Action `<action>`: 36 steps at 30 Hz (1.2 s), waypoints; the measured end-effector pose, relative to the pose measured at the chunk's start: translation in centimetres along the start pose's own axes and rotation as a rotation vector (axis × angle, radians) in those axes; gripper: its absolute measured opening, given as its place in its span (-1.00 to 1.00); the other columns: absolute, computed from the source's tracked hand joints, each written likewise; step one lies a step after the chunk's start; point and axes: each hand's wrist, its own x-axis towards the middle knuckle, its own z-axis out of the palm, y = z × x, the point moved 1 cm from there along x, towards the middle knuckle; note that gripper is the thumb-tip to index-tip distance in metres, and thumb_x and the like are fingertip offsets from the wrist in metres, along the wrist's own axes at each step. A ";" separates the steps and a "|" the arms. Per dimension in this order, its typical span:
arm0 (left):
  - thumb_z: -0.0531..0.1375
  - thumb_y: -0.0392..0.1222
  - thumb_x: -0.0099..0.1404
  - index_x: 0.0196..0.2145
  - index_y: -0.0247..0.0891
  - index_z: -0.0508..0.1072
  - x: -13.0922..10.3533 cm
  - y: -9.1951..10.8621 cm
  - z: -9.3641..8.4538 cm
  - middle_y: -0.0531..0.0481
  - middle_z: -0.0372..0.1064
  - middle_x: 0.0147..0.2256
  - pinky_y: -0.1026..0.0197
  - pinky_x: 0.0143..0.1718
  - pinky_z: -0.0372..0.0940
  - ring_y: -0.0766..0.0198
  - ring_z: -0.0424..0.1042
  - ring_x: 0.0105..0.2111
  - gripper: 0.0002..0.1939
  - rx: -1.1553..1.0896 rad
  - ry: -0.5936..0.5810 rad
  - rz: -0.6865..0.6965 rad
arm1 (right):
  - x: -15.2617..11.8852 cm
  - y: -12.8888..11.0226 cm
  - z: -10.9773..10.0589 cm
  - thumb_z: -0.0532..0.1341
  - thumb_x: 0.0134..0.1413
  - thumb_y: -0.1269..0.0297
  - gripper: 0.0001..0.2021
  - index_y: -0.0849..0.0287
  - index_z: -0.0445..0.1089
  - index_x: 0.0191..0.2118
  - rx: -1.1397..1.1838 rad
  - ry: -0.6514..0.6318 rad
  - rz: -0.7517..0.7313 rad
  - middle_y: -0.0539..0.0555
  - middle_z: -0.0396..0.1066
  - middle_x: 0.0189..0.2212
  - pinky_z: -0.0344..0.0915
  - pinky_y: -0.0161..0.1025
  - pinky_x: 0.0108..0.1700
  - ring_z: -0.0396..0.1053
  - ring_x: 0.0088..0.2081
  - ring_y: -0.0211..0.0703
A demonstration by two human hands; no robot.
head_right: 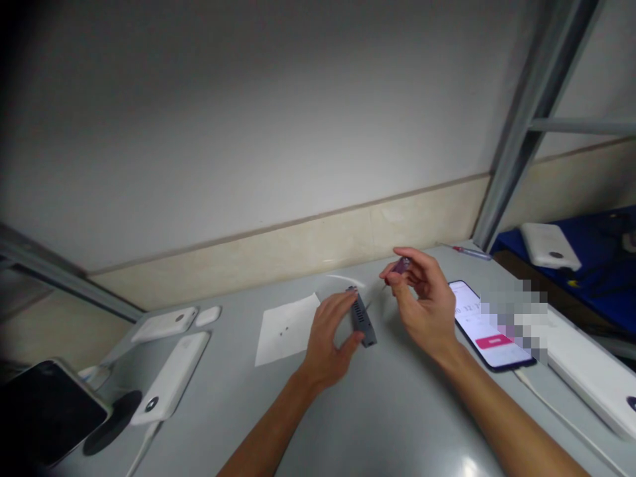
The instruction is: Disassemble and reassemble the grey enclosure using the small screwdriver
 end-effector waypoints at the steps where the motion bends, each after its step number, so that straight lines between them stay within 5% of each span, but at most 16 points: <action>1: 0.19 0.14 0.44 0.30 -0.16 0.29 0.0 0.0 0.2 -0.23 0.32 0.28 -0.25 0.30 0.22 -0.09 0.27 0.29 -0.41 0.025 -0.046 0.024 | 0.0 0.1 -0.1 0.31 0.29 0.31 -0.70 0.00 0.41 0.10 -0.004 -0.014 0.015 -0.01 0.52 -0.34 0.40 -0.28 -0.32 0.50 -0.35 -0.22; 8: 0.24 -0.12 0.42 0.30 -0.16 0.29 -0.2 -0.6 1.1 -0.17 0.27 0.33 -0.26 0.35 0.21 -0.04 0.15 0.39 -0.46 0.096 -0.129 0.094 | -0.6 1.0 -0.1 0.29 0.31 0.23 -0.70 0.02 0.41 0.12 -0.065 -0.164 0.098 0.02 0.48 -0.30 0.42 -0.24 -0.29 0.43 -0.35 -0.21; 24: 0.21 -0.09 0.45 0.28 -0.17 0.36 0.0 -0.5 1.1 -0.14 0.35 0.28 -0.20 0.32 0.28 -0.02 0.18 0.38 -0.52 0.122 -0.132 0.111 | -0.9 1.2 -0.1 0.25 0.34 0.20 -0.72 0.04 0.42 0.12 -0.098 -0.263 0.133 0.02 0.48 -0.32 0.46 -0.22 -0.24 0.45 -0.37 -0.21; 29: 0.23 -0.12 0.43 0.23 -0.19 0.42 0.0 -0.3 1.3 -0.13 0.37 0.27 -0.19 0.31 0.29 -0.02 0.21 0.36 -0.56 0.100 -0.099 0.108 | -0.6 0.2 0.1 0.26 0.35 0.20 -0.81 0.06 0.44 0.01 0.025 -0.356 0.209 0.09 0.56 -0.23 0.49 -0.17 -0.11 0.54 -0.18 -0.13; 36: 0.26 -0.16 0.40 0.20 -0.12 0.47 0.0 -0.2 1.4 -0.11 0.41 0.24 -0.19 0.30 0.30 -0.01 0.22 0.36 -0.58 0.064 -0.075 0.090 | -0.9 -0.4 1.5 0.42 0.18 0.21 -0.71 0.02 0.28 -0.16 0.320 -0.280 0.306 -0.03 0.53 -0.31 0.38 -0.32 -0.45 0.41 -0.50 -0.28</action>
